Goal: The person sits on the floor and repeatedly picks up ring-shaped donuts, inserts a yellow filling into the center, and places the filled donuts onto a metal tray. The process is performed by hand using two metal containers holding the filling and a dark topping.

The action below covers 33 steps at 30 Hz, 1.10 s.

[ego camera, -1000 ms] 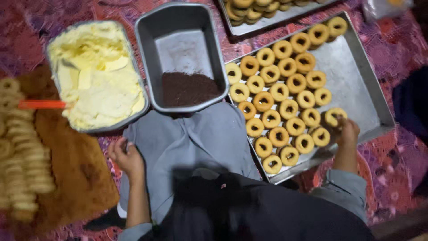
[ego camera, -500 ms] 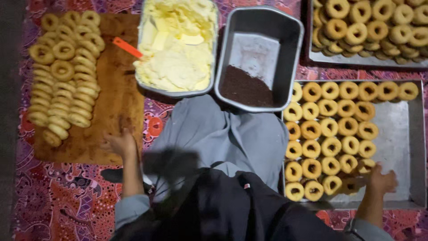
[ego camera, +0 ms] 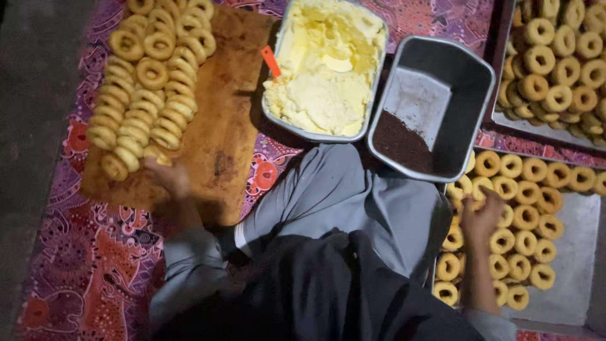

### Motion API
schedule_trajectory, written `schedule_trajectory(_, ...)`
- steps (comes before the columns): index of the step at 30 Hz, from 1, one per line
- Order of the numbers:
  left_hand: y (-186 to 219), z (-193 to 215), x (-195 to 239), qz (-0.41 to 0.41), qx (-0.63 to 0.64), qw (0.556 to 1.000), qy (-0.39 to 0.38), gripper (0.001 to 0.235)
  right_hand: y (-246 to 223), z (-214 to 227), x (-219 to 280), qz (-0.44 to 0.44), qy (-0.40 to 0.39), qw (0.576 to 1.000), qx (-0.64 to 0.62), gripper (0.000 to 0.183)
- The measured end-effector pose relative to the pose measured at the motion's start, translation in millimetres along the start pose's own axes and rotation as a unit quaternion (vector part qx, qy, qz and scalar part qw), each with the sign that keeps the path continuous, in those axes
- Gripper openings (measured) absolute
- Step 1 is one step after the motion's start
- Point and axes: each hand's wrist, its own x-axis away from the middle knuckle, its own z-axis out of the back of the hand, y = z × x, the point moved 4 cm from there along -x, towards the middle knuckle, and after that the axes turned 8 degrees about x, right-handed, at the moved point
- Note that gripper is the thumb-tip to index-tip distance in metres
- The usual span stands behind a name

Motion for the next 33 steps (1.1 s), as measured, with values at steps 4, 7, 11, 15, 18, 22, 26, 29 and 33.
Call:
schedule_trajectory(4,15,-15,-3,-0.041,-0.033,0.994,-0.095,0.071,-98,-17,-12,0.061,-0.052,0.991,-0.109,0.035)
schedule_trajectory(7,9,-21,-22,0.033,-0.115,0.982,-0.146,0.068,-149,-11,-8,0.083,-0.053,0.981,-0.169,0.034)
schedule_trajectory(11,1,-16,-11,0.139,0.047,0.988,0.041,0.053,-172,-25,11,0.032,-0.044,0.965,-0.255,0.028)
schedule_trajectory(15,31,-18,74,0.295,0.216,0.924,0.117,0.055,-208,-92,51,-0.117,-0.184,0.808,-0.548,0.028)
schedule_trajectory(18,106,-27,185,0.223,0.369,0.897,-0.093,0.053,-251,-140,103,-0.184,-0.384,0.720,-0.547,0.039)
schedule_trajectory(22,198,-25,279,0.193,0.583,0.708,-0.350,0.067,-287,-151,99,0.005,-0.414,0.785,-0.460,0.037)
schedule_trajectory(26,220,-25,275,0.211,0.626,0.670,-0.339,0.037,-295,-122,48,-0.119,-0.312,0.826,-0.454,0.038)
schedule_trajectory(29,215,-44,267,0.336,0.646,0.598,-0.335,0.029,-314,-79,28,-0.032,-0.224,0.914,-0.337,0.040)
schedule_trajectory(33,203,-73,263,0.396,0.649,0.556,-0.336,0.035,-349,-53,32,0.285,-0.228,0.881,-0.302,0.048)
